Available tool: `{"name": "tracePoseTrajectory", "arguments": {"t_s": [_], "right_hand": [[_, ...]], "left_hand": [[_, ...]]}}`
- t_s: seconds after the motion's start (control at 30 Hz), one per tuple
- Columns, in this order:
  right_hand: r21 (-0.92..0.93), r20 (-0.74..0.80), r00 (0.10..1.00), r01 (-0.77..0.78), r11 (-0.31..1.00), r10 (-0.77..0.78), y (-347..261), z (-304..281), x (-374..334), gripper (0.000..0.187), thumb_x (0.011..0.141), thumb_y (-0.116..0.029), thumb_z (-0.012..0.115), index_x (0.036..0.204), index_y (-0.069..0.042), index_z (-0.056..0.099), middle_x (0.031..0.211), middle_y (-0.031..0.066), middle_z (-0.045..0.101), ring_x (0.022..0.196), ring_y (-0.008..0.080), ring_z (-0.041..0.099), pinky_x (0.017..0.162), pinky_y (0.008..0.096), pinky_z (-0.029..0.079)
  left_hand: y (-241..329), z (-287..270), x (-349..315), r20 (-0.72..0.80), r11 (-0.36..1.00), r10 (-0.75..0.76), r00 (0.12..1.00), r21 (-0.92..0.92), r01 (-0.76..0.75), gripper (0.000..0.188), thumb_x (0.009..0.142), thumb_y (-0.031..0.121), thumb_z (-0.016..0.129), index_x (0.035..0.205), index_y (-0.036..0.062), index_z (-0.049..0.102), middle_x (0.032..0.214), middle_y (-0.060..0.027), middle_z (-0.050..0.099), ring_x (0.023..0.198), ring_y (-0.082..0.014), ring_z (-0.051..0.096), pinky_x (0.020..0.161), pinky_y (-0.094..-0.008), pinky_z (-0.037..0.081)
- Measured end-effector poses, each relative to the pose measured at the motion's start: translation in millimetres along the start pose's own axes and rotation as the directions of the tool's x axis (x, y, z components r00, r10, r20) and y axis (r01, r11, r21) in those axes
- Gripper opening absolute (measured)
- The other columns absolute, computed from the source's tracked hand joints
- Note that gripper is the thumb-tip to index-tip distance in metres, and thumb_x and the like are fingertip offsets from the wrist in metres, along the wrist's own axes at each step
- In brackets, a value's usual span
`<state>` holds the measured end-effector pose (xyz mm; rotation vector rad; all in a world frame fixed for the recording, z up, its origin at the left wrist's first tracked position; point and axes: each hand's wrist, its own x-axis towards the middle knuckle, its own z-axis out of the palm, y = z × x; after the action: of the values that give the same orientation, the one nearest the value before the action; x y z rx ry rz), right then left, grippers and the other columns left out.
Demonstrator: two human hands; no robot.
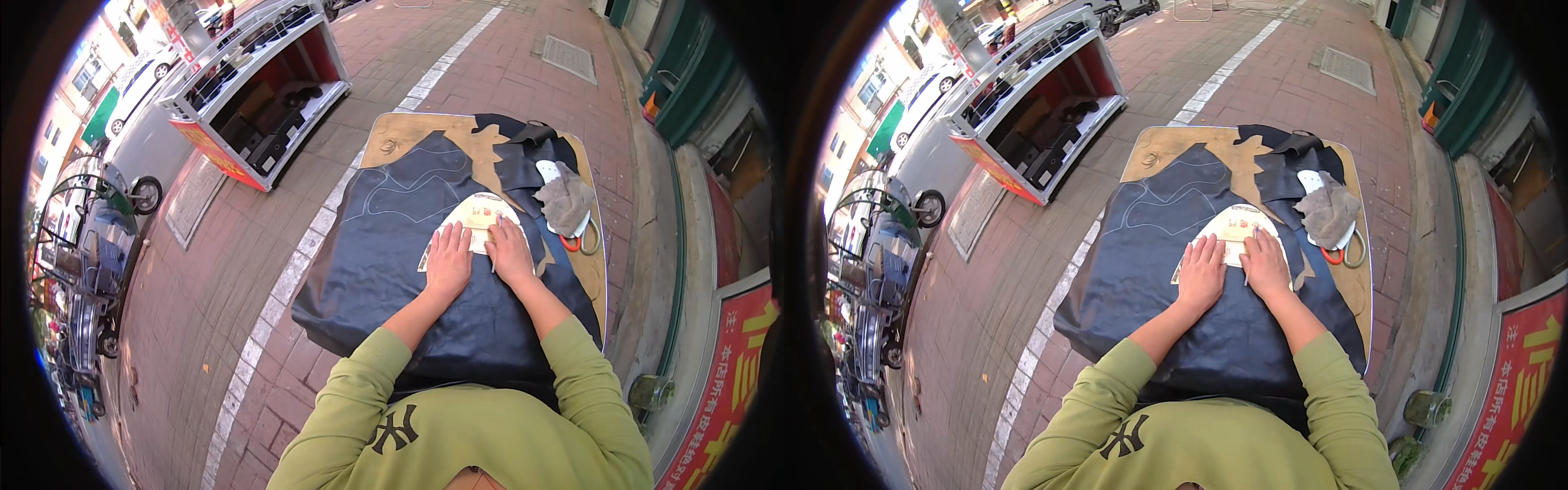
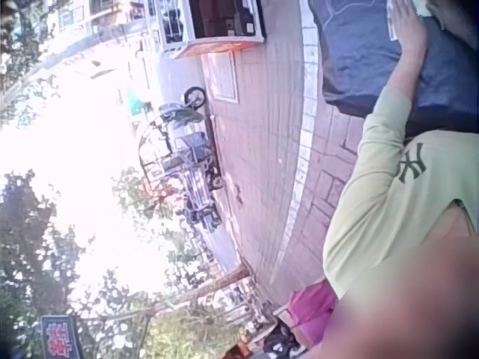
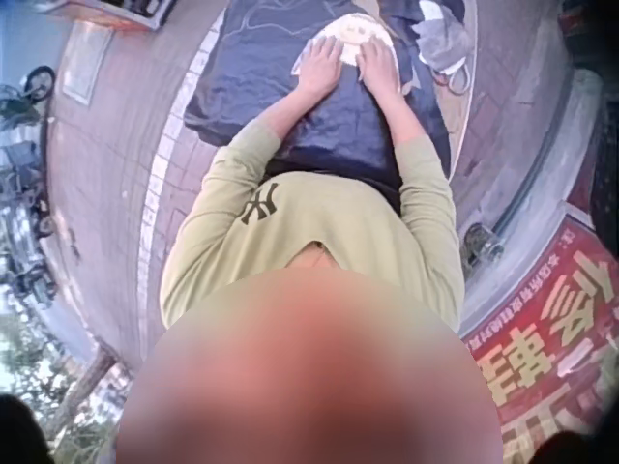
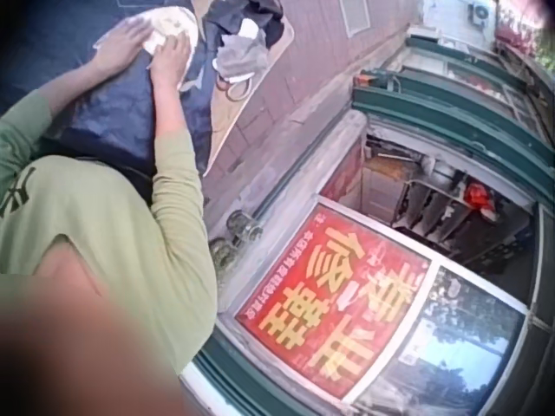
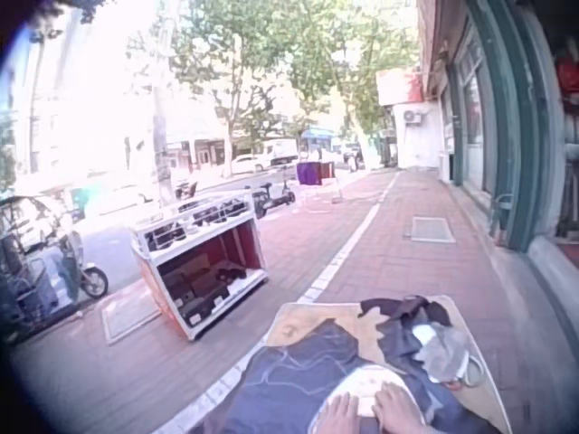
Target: The person places a paper template on a large piece of black leather and traces its outline with a marking tool. They adjust the leather and template positions multiple times to align the pattern before continuing to trace additional sections.
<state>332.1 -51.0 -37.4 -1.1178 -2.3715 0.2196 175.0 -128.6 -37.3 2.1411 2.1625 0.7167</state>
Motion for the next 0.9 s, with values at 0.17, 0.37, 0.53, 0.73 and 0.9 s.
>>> {"name": "tracePoseTrajectory", "arguments": {"t_s": [0.17, 0.37, 0.53, 0.73, 0.9], "right_hand": [[0.012, 0.005, 1.0, -0.028, 1.0, 0.028, -3, -4, 1, 0.033, 0.083, -0.015, 0.068, 0.112, -0.004, 0.057, 0.131, 0.0201, 0.055, 0.129, 0.0379, 0.047, 0.109, 0.0475, 0.037], [0.03, -0.015, 0.998, -0.054, 0.998, 0.055, 3, 3, -1, 0.032, 0.09, -0.013, 0.058, 0.121, -0.005, 0.057, 0.134, 0.0209, 0.054, 0.13, 0.0378, 0.047, 0.111, 0.0484, 0.035], [0.078, -0.043, 0.997, -0.054, 0.996, 0.057, 10, 8, -1, 0.029, 0.092, -0.012, 0.055, 0.12, -0.005, 0.058, 0.131, 0.0207, 0.056, 0.129, 0.0373, 0.048, 0.111, 0.0471, 0.036], [0.327, -0.126, 0.979, -0.108, 0.939, 0.157, 9, -1, -9, 0.025, 0.092, -0.01, 0.054, 0.115, -0.004, 0.062, 0.117, 0.0195, 0.064, 0.116, 0.0357, 0.058, 0.099, 0.0417, 0.047], [0.753, -0.056, 0.927, -0.204, 0.626, 0.37, -30, -3, 12, 0.024, 0.096, -0.015, 0.056, 0.114, -0.004, 0.068, 0.1, 0.0166, 0.07, 0.093, 0.031, 0.068, 0.085, 0.037, 0.051]], "left_hand": [[13, 14, 16, 0.084, 0.996, 0.085, 0.993, 0.011, -0.087, 0.049, 0.095, 0.026, 0.054, 0.141, 0.0089, 0.048, 0.15, -0.0149, 0.043, 0.14, -0.0336, 0.038, 0.114, -0.0502, 0.03], [14, 24, 31, 0.128, 0.996, 0.084, 0.988, -0.028, -0.081, 0.053, 0.093, 0.028, 0.055, 0.142, 0.0079, 0.046, 0.152, -0.0136, 0.041, 0.142, -0.0326, 0.035, 0.115, -0.0518, 0.028], [17, 22, 32, 0.135, 0.998, 0.06, 0.989, -0.02, -0.058, 0.059, 0.093, 0.036, 0.055, 0.144, 0.0084, 0.045, 0.154, -0.0144, 0.038, 0.144, -0.0331, 0.032, 0.116, -0.0517, 0.025], [25, 14, 32, 0.239, 0.998, 0.033, 0.971, 0.038, -0.043, 0.069, 0.093, 0.05, 0.05, 0.15, 0.0126, 0.04, 0.158, -0.0168, 0.03, 0.147, -0.0349, 0.025, 0.119, -0.0503, 0.019], [20, 21, 32, 0.247, 0.995, 0.025, 0.969, 0.092, -0.049, 0.075, 0.091, 0.054, 0.05, 0.153, 0.0148, 0.035, 0.16, -0.0174, 0.026, 0.149, -0.0349, 0.022, 0.12, -0.0487, 0.017]]}}
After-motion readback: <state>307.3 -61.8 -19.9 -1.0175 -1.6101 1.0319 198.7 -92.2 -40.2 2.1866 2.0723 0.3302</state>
